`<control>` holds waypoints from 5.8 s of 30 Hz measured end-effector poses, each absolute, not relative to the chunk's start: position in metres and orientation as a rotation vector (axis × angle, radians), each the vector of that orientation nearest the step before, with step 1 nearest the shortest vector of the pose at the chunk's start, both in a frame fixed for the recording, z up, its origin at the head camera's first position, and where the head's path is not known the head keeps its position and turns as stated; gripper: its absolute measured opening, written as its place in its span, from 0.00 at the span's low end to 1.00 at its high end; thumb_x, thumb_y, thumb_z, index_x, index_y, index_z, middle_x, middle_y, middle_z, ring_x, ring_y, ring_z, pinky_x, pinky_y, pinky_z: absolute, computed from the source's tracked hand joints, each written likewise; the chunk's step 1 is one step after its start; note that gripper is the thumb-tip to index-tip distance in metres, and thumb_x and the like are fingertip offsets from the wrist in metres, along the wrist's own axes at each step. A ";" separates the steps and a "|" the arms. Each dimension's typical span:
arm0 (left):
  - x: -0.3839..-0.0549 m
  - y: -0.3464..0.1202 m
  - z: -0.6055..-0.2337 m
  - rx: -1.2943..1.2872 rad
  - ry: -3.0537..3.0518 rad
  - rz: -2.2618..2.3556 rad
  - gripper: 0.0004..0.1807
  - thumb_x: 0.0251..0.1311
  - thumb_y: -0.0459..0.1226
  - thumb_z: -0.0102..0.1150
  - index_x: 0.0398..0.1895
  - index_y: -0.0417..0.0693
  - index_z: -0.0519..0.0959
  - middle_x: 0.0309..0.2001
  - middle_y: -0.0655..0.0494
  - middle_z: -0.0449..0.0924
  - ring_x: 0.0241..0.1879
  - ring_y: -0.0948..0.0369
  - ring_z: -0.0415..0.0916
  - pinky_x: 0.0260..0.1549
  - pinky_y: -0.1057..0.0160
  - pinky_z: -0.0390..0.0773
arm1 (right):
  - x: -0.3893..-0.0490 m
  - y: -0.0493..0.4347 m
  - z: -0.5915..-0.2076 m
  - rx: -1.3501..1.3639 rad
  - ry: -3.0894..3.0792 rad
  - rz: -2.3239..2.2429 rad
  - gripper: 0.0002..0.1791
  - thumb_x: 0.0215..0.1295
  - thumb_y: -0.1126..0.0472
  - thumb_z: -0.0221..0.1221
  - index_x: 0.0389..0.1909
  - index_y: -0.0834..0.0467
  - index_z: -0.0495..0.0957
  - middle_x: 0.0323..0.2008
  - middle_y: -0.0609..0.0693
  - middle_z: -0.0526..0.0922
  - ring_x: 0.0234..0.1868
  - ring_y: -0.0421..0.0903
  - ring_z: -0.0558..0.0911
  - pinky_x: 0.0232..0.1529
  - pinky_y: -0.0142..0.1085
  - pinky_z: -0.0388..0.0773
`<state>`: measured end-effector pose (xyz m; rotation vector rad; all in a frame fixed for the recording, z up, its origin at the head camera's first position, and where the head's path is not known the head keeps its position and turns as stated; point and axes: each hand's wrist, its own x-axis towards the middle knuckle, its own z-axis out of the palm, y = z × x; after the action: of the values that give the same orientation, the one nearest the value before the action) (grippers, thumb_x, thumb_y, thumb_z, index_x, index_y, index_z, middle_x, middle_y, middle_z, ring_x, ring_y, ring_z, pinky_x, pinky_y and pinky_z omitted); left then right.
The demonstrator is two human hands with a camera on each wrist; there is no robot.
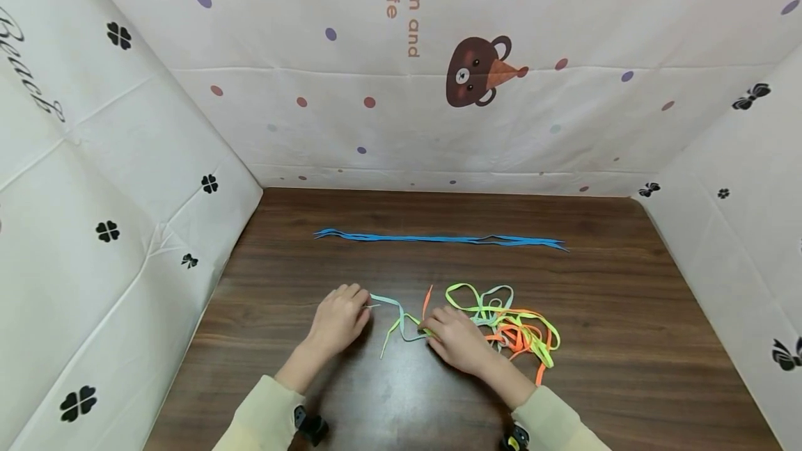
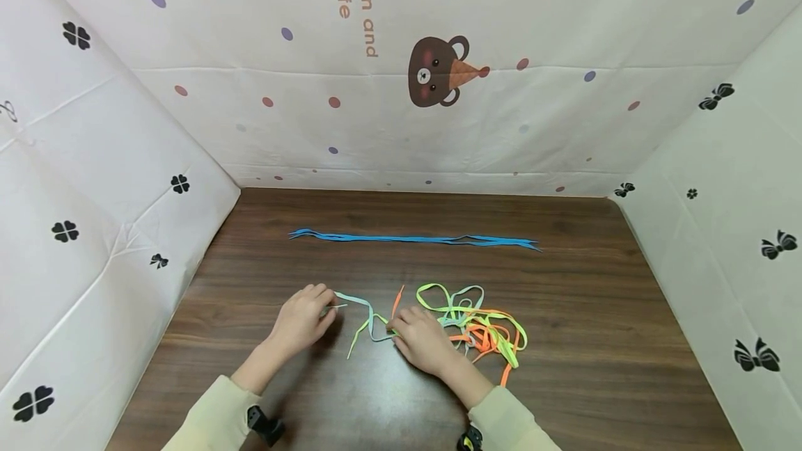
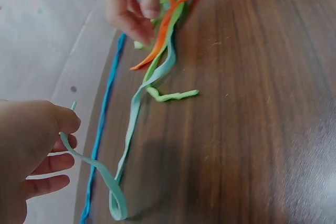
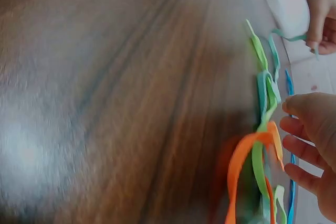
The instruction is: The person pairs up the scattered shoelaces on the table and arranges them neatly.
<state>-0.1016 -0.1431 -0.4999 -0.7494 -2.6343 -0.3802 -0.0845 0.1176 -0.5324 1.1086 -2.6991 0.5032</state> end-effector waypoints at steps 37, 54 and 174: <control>-0.106 -0.243 -0.518 -0.185 -2.823 -0.525 0.05 0.50 0.33 0.64 0.28 0.48 0.77 0.26 0.56 0.76 0.19 0.62 0.69 0.14 0.62 0.67 | -0.086 0.117 -0.522 0.985 -2.653 0.572 0.07 0.57 0.62 0.62 0.36 0.52 0.76 0.31 0.41 0.79 0.32 0.40 0.76 0.31 0.36 0.72; -0.107 -0.267 -0.516 0.035 -2.819 -0.578 0.04 0.50 0.35 0.63 0.27 0.47 0.77 0.29 0.54 0.76 0.20 0.56 0.73 0.14 0.57 0.68 | -0.093 0.149 -0.502 0.797 -2.776 0.793 0.05 0.55 0.63 0.63 0.32 0.53 0.78 0.28 0.39 0.77 0.27 0.34 0.72 0.26 0.28 0.70; -0.151 -0.291 -0.520 -0.095 -2.965 -0.438 0.02 0.55 0.34 0.60 0.29 0.45 0.77 0.29 0.52 0.78 0.27 0.51 0.77 0.19 0.51 0.73 | -0.128 0.358 -0.515 0.354 -2.926 0.521 0.03 0.55 0.69 0.60 0.30 0.60 0.79 0.27 0.51 0.76 0.24 0.43 0.70 0.23 0.36 0.65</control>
<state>-0.1506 -0.2913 -0.5200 -0.0954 -2.9647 -0.4380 -0.1277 0.3582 -0.5148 0.3537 -2.9265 0.5208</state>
